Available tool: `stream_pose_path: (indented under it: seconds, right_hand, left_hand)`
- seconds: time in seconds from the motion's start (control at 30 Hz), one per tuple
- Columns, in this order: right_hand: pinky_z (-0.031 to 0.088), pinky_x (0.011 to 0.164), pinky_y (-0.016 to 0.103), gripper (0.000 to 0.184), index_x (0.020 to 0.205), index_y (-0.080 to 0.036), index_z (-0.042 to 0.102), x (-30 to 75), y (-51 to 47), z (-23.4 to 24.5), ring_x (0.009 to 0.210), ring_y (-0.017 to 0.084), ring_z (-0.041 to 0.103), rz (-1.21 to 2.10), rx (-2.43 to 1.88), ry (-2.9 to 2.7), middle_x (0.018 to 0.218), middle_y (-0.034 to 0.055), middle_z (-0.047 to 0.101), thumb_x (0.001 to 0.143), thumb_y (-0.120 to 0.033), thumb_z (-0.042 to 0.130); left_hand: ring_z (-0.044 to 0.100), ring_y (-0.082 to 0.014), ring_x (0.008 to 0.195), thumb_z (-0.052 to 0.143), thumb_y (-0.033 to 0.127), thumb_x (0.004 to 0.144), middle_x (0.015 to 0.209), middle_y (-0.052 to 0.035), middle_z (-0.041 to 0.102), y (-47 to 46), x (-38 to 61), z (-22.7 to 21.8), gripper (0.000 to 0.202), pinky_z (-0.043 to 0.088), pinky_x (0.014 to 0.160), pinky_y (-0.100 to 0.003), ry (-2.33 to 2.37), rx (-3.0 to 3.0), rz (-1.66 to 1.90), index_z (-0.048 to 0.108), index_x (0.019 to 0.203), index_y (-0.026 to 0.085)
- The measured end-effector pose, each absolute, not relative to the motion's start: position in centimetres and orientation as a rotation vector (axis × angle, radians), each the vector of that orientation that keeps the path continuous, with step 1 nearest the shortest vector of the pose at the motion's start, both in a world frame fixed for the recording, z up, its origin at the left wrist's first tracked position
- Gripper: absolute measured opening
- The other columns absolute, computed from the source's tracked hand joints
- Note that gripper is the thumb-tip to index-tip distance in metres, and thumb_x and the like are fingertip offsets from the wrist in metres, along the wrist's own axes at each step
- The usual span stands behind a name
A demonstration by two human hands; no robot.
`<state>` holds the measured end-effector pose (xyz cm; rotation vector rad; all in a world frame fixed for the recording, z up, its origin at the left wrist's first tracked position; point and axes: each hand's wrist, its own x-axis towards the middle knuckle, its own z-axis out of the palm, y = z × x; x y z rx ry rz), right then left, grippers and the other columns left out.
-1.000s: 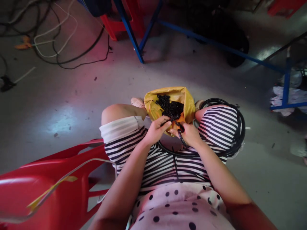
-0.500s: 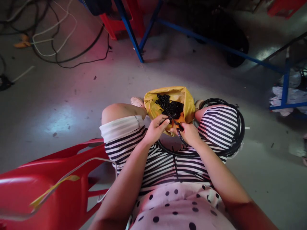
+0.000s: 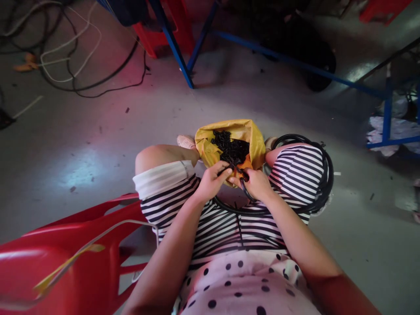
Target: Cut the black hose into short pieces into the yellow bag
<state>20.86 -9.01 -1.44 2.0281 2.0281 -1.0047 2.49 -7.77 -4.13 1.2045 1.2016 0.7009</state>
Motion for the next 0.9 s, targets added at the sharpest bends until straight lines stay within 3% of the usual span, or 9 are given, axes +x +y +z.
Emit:
stream_pose_path:
  seconds: [0.4, 0.9]
  right_hand:
    - [0.043, 0.067, 0.029, 0.07, 0.099, -0.021, 0.075, 20.54, -8.63, -1.82, 0.089, 0.028, 0.073, -0.918, 2.0, 2.042, 0.086, 0.0141, 0.076, 0.088, -0.082, 0.044]
    - [0.041, 0.065, 0.029, 0.073, 0.097, -0.02, 0.075, 20.55, -8.74, -2.09, 0.086, 0.027, 0.073, -0.882, 1.98, 2.06, 0.084, 0.0144, 0.076, 0.087, -0.084, 0.04]
  left_hand:
    - [0.052, -0.0124, 0.063, 0.061, 0.052, 0.09, 0.066, 0.002, 0.056, -8.02, 2.55, -4.72, 0.035, 0.041, 0.059, -0.023, 1.255, 1.124, 0.758, 0.062, 0.095, 0.018]
    - [0.05, -0.0122, 0.063, 0.061, 0.05, 0.089, 0.064, 0.0028, 0.054, -7.9, 2.62, -4.45, 0.033, 0.041, 0.061, -0.024, 1.311, 1.132, 0.767, 0.061, 0.094, 0.017]
